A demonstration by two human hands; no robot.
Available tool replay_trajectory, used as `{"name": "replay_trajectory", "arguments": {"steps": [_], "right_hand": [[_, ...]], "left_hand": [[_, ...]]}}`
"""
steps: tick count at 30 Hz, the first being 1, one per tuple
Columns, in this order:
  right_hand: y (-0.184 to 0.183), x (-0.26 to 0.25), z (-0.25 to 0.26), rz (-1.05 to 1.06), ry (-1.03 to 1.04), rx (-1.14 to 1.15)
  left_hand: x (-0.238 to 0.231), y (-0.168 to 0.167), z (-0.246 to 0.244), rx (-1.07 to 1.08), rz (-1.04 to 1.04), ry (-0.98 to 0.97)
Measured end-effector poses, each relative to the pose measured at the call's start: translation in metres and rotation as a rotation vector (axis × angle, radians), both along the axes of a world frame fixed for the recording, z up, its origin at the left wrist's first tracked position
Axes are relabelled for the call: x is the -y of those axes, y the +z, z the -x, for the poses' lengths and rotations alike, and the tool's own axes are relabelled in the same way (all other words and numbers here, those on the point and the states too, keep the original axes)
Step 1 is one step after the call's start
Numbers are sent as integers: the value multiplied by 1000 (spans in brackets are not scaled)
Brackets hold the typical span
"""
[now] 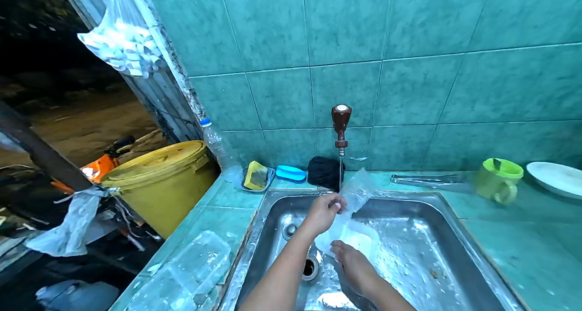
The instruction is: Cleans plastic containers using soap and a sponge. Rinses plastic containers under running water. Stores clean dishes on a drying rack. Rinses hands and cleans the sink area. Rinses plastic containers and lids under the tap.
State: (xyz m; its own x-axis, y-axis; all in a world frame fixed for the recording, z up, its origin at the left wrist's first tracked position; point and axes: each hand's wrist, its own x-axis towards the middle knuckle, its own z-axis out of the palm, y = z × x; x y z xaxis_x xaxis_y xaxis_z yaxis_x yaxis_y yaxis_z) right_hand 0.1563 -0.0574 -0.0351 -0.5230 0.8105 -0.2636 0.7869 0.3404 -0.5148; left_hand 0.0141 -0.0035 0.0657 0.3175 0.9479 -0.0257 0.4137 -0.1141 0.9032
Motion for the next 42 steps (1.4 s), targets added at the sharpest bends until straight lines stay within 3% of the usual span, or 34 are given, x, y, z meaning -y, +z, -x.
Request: {"name": "replay_trajectory", "arguments": {"steps": [6, 8, 12, 14, 16, 20, 22, 23, 28, 30, 32, 36, 42], "right_hand": [[0, 0, 0, -1, 5, 3], [2, 0, 1, 7, 2, 13], [-1, 0, 0, -16, -2, -22], [-4, -2, 0, -36, 0, -41], [-4, -2, 0, -39, -1, -19], [-2, -1, -2, -47, -6, 1], [-6, 0, -3, -83, 8, -47], [-8, 1, -4, -108, 19, -68], [-13, -3, -4, -121, 28, -36], [-13, -2, -4, -140, 36, -40], [-11, -2, -2, -149, 43, -24], [-9, -2, -1, -132, 49, -9], [12, -6, 11, -39, 62, 203]], "left_hand": [[-11, 6, -4, -36, -4, 42], [-15, 4, -5, 152, 63, 192], [-16, 4, -1, 809, 396, 417], [-12, -1, 6, 1058, 459, 487], [-4, -3, 15, 1190, 455, 506], [21, 9, 47, 1252, 364, 465], [46, 26, 74, 1128, 248, 437], [63, 37, 89, 955, 155, 425], [153, 82, 169, -229, -291, 491], [180, 80, 193, -550, -346, 581], [201, 72, 206, -807, -251, 675], [220, 40, 209, -1017, 29, 797], [226, 21, 194, -1022, 24, 826]]}}
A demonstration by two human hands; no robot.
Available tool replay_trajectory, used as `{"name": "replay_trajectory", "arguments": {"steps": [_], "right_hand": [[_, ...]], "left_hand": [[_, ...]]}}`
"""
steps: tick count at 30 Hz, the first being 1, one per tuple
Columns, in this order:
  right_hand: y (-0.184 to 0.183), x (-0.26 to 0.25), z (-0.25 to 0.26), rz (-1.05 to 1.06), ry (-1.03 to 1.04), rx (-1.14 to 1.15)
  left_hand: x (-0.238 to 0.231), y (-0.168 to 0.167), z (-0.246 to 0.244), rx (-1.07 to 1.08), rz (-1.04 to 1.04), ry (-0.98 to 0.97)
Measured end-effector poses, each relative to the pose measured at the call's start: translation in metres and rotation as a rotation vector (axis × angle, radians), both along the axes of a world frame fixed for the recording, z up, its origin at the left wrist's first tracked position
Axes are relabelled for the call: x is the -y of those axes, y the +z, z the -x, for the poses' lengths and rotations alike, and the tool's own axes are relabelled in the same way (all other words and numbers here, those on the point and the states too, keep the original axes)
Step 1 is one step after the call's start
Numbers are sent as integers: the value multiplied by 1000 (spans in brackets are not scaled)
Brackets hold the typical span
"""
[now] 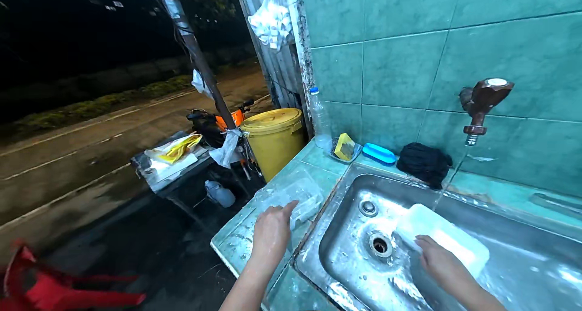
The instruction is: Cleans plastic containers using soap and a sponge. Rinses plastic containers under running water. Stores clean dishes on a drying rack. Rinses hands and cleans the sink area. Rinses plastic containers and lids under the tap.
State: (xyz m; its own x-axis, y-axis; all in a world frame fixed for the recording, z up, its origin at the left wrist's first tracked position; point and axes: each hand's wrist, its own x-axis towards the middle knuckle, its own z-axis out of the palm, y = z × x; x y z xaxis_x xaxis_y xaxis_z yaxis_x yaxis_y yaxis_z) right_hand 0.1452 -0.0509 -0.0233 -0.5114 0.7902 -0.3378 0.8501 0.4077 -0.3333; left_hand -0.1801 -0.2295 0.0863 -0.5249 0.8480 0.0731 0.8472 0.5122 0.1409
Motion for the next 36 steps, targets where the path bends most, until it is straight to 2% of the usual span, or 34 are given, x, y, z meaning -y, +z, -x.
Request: {"name": "replay_trajectory", "arguments": {"steps": [3, 6, 9, 11, 15, 21, 23, 25, 28, 30, 33, 35, 36], "right_hand": [[10, -4, 7, 59, -6, 106], [14, -6, 10, 80, -3, 152], [13, -5, 11, 83, -30, 134], [14, -5, 12, 90, -33, 146], [21, -7, 18, 117, -19, 224], [34, -11, 24, 128, -11, 288], [36, -8, 26, 112, -27, 267], [39, -3, 24, 103, -54, 235], [37, -2, 20, 82, -98, 186], [35, -5, 19, 77, -106, 153], [33, -9, 17, 71, -115, 110], [33, -11, 15, 54, -117, 96], [34, -11, 14, 45, -119, 92]], "left_hand": [[-1, 5, -1, -9, -77, 1], [6, 33, 4, 120, -247, 79], [15, 25, 39, 63, -539, 65], [18, 22, 49, 28, -596, 45], [12, 12, 37, 40, -469, 2], [-10, -4, 10, 91, 24, 32], [-11, -4, 10, 127, 69, 23], [-10, -9, 10, 99, -23, -21], [-18, -21, 0, 13, -340, -142], [-32, -22, -29, 86, -381, -254], [-60, -26, -95, 316, -41, -534], [-84, -48, -133, 403, 120, -709], [-97, -61, -147, 466, 142, -734]]}}
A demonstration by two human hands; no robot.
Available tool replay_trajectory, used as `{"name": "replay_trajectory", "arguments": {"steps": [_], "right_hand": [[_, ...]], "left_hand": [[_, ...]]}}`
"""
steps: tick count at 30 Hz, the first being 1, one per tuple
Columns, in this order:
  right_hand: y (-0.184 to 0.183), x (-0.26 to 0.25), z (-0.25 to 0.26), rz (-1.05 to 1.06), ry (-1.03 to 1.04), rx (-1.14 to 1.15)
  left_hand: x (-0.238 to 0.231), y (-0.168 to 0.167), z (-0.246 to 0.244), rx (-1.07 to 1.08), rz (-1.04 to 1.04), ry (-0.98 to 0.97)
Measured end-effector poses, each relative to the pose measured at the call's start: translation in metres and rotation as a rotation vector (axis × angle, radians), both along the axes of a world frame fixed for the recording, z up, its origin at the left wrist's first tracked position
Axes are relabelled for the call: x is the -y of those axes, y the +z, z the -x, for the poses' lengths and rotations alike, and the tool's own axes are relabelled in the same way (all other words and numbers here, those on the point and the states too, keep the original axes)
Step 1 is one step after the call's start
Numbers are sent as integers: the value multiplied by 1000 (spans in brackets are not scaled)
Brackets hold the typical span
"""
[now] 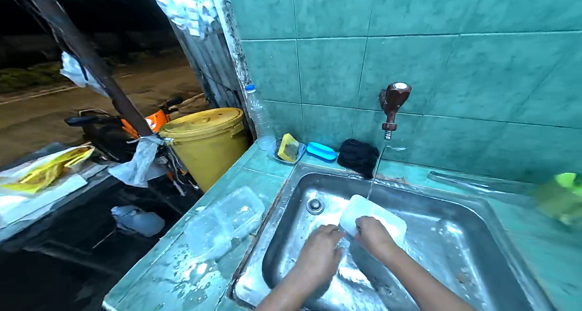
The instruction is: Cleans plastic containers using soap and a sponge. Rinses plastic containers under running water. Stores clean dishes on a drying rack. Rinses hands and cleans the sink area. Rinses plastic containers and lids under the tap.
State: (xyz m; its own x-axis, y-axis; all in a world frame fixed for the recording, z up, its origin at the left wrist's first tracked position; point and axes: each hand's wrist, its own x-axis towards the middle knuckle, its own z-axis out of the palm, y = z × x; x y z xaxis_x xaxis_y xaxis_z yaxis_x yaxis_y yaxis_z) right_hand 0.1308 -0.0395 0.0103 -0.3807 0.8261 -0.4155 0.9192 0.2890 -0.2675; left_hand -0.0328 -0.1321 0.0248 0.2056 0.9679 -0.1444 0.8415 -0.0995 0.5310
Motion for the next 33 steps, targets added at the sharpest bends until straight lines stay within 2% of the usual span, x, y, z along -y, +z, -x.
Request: {"name": "replay_trajectory", "arguments": {"steps": [2, 5, 9, 14, 17, 21, 25, 28, 33], "right_hand": [[2, -1, -1, -16, -10, -23], [4, -1, -6, -44, -27, -68], [4, -6, -15, -65, -30, -101], [5, 0, -15, -143, -58, -201], [28, -4, -18, -248, -125, -324], [57, -22, -42, -119, -309, -490], [75, -29, -63, -42, -518, -965], [72, -38, -72, 2, -691, -1301], [30, -52, -67, 83, -1038, -1594]], "left_hand": [[-26, -22, -19, 184, 45, 101], [-64, -48, -31, 520, 124, 362], [-81, -66, -35, 828, 227, 431], [-86, -63, -33, 859, 287, 515], [-82, -69, -34, 887, 260, 567], [-78, -69, -30, 844, 299, 526], [-79, -61, -23, 636, 171, 445], [-79, -40, -28, 744, 37, 443], [-81, -11, -40, 989, 24, 414]]}}
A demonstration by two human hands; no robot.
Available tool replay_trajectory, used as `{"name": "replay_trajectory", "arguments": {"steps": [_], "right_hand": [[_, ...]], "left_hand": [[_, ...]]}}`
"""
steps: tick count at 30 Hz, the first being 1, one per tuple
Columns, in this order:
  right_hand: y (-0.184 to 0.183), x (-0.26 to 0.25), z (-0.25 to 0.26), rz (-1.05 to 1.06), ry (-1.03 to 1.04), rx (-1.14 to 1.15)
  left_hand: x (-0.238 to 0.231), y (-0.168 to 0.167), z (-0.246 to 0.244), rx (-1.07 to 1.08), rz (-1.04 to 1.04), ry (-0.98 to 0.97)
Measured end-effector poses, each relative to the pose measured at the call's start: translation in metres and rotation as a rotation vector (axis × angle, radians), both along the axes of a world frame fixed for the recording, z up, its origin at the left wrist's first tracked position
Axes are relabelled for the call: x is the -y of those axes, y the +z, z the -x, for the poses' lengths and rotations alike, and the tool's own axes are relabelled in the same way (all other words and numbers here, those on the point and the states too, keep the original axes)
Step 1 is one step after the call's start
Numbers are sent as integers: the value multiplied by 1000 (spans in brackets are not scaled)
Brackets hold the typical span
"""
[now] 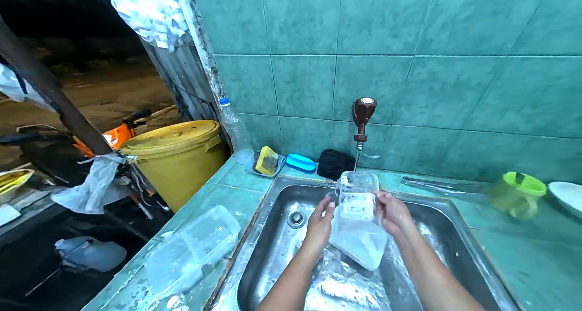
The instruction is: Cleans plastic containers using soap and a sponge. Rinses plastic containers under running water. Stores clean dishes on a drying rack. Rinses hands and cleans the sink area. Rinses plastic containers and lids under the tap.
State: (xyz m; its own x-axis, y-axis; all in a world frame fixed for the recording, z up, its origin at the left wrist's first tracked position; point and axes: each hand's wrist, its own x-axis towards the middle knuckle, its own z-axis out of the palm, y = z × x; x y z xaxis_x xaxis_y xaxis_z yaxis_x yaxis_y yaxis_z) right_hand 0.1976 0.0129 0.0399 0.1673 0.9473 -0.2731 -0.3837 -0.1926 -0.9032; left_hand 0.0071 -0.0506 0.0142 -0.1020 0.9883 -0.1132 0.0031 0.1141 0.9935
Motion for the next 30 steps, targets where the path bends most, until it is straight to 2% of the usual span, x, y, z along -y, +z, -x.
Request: {"name": "replay_trajectory", "arguments": {"steps": [3, 5, 11, 13, 18, 22, 24, 25, 28, 29, 30], "right_hand": [[-12, 1, 11, 54, -62, -149], [-11, 6, 19, 21, -26, -136], [4, 21, 27, -59, 342, -175], [8, 20, 30, -69, 325, -214], [21, -7, 19, -143, 117, -175], [24, -11, 18, -122, 140, -177], [22, -5, 19, -212, 278, 42], [21, -4, 18, -288, 366, 258], [27, -2, 15, -418, 571, 1240], [29, 2, 17, -397, 611, 1463], [30, 6, 18, -400, 653, 1560]], "left_hand": [[-2, 5, -3, -9, -9, -74], [-7, 4, -7, -4, -3, -86], [-29, -4, -10, 202, -99, 91], [-33, -4, -10, 195, -130, 119], [-27, 7, -7, 43, -109, 33], [-18, 7, -1, 39, -45, 12], [-16, 5, 3, 63, -39, 40], [-14, 5, 6, 75, -37, 67], [-8, 5, 18, 55, -35, 142], [-5, 4, 22, 0, -36, 147], [-1, 3, 25, -99, -39, 131]]}}
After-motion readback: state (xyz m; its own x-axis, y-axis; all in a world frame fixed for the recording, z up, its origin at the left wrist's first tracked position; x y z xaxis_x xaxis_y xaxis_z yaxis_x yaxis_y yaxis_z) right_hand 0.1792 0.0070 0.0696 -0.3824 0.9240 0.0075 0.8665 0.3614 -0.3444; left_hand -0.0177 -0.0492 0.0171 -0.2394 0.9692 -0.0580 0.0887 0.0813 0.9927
